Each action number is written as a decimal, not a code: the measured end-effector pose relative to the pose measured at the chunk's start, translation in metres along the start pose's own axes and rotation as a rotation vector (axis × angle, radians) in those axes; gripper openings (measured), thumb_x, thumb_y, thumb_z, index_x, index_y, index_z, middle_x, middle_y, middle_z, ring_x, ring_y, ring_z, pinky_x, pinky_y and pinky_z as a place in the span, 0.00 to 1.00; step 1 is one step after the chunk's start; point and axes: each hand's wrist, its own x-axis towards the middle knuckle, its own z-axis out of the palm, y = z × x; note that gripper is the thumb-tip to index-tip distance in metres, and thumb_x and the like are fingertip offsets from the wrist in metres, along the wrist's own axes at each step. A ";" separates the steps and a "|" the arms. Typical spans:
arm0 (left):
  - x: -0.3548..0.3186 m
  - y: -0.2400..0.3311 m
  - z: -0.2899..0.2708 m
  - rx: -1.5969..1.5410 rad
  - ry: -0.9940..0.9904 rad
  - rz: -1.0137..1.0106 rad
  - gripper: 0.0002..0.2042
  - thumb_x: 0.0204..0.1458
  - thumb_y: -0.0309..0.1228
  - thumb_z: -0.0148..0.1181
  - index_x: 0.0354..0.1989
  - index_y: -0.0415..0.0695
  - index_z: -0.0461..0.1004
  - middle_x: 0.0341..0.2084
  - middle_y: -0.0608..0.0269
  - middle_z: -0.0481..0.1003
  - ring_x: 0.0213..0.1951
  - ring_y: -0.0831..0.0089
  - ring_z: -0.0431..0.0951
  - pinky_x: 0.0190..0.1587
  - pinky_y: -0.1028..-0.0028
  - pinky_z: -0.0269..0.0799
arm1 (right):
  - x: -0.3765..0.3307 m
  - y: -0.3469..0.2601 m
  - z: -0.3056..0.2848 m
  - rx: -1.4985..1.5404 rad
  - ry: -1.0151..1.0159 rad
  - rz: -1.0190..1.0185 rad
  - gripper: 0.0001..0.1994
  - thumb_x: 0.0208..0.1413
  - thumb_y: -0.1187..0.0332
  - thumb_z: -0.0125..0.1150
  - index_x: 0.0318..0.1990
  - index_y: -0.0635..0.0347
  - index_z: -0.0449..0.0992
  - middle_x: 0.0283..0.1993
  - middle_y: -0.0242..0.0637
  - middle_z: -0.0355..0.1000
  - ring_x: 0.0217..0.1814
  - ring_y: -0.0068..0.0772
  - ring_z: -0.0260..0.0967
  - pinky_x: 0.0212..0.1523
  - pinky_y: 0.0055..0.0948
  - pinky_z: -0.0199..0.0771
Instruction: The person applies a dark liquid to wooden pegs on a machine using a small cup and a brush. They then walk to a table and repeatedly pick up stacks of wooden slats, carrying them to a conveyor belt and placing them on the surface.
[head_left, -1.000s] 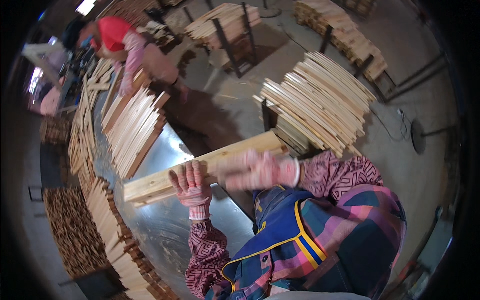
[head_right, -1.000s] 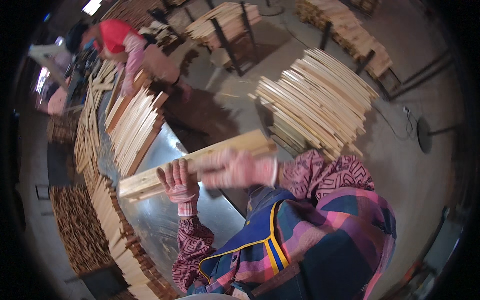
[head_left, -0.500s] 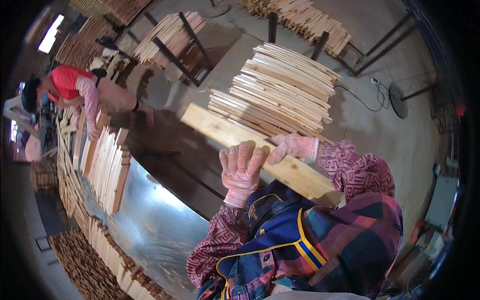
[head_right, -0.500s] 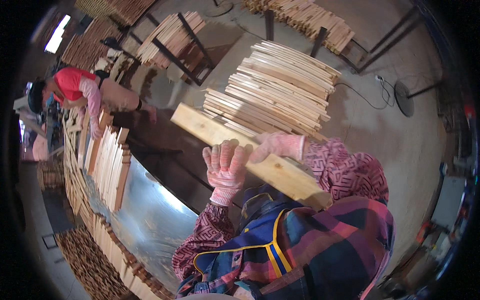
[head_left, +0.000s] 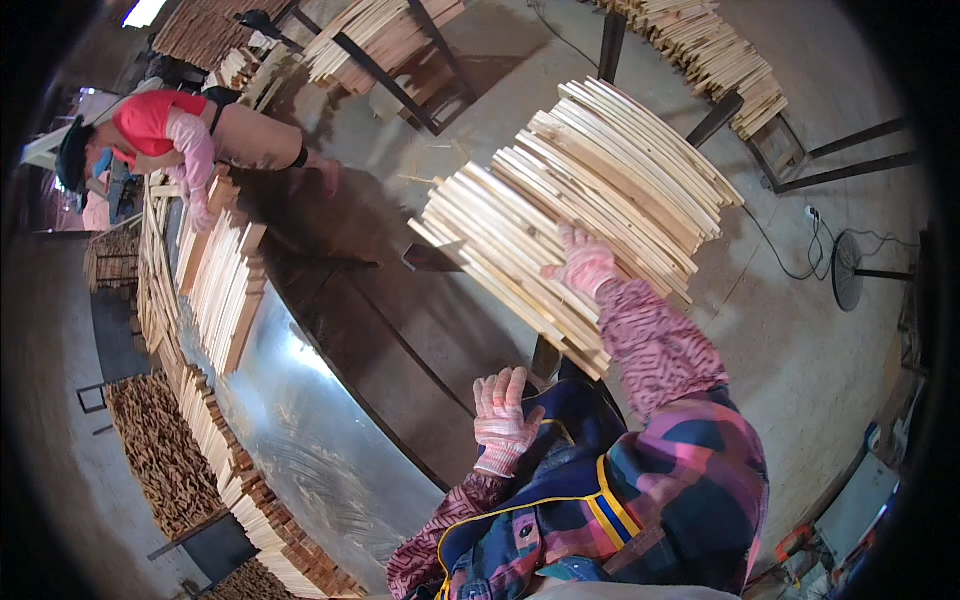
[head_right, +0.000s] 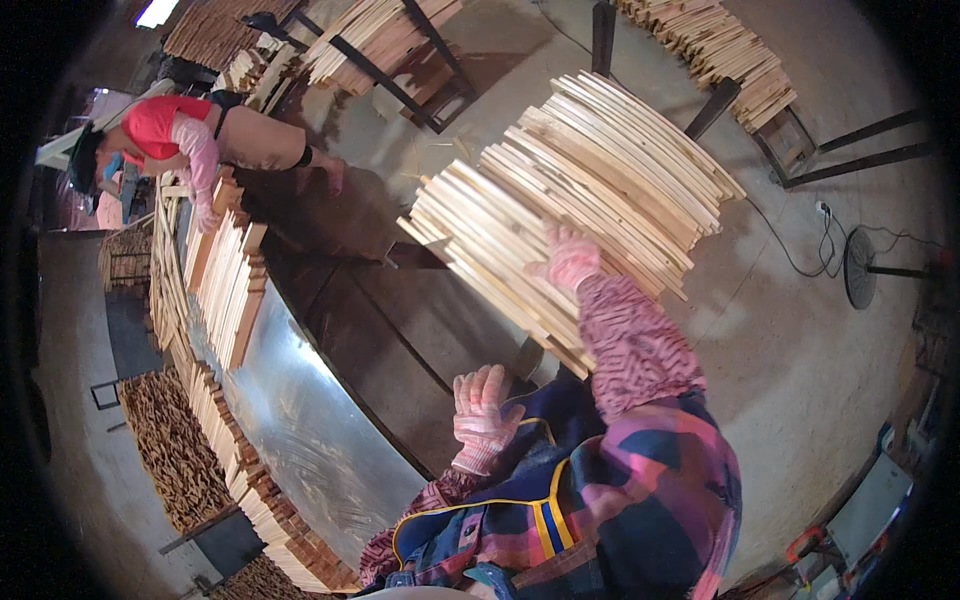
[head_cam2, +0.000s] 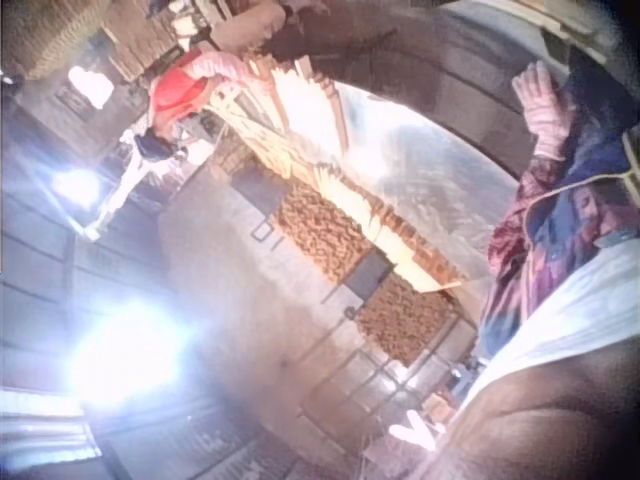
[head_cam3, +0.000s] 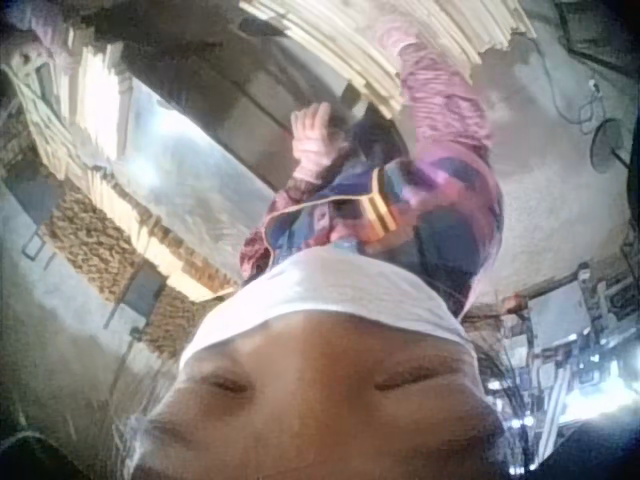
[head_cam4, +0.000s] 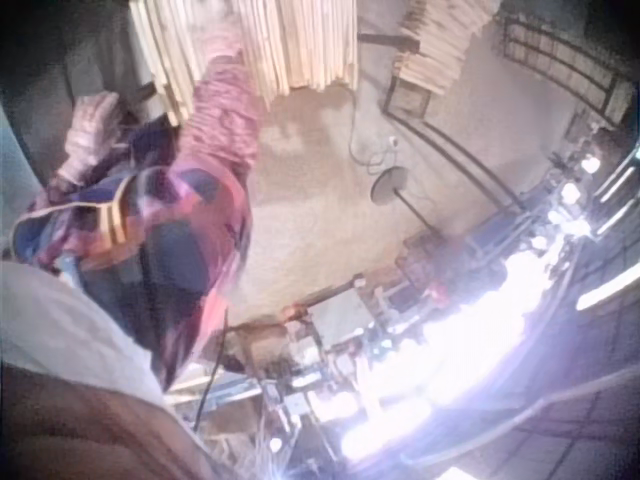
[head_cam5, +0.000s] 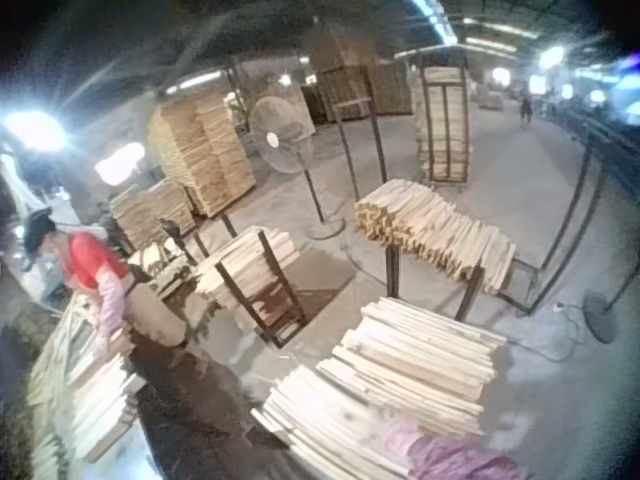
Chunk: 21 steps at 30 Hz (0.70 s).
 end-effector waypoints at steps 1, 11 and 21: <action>0.009 0.003 0.003 -0.023 0.003 -0.002 0.42 0.35 0.33 0.76 0.65 0.44 0.65 0.59 0.51 0.69 0.62 0.47 0.66 0.70 0.44 0.53 | 0.005 0.007 -0.003 0.110 0.013 -0.043 0.49 0.59 0.33 0.52 0.77 0.56 0.44 0.79 0.52 0.46 0.82 0.50 0.42 0.78 0.38 0.45; 0.052 -0.060 0.045 -0.235 0.136 -0.303 0.39 0.43 0.32 0.75 0.66 0.43 0.65 0.59 0.50 0.69 0.61 0.47 0.67 0.67 0.53 0.61 | 0.128 0.209 -0.005 0.200 0.478 0.340 0.34 0.65 0.38 0.45 0.69 0.50 0.66 0.71 0.45 0.64 0.72 0.51 0.61 0.68 0.44 0.64; 0.123 -0.084 0.088 -0.889 0.061 -0.779 0.45 0.56 0.27 0.66 0.77 0.40 0.40 0.69 0.39 0.58 0.64 0.59 0.68 0.66 0.64 0.64 | 0.111 0.171 -0.003 0.199 0.210 0.264 0.37 0.66 0.34 0.37 0.60 0.58 0.76 0.63 0.49 0.71 0.67 0.50 0.67 0.67 0.41 0.64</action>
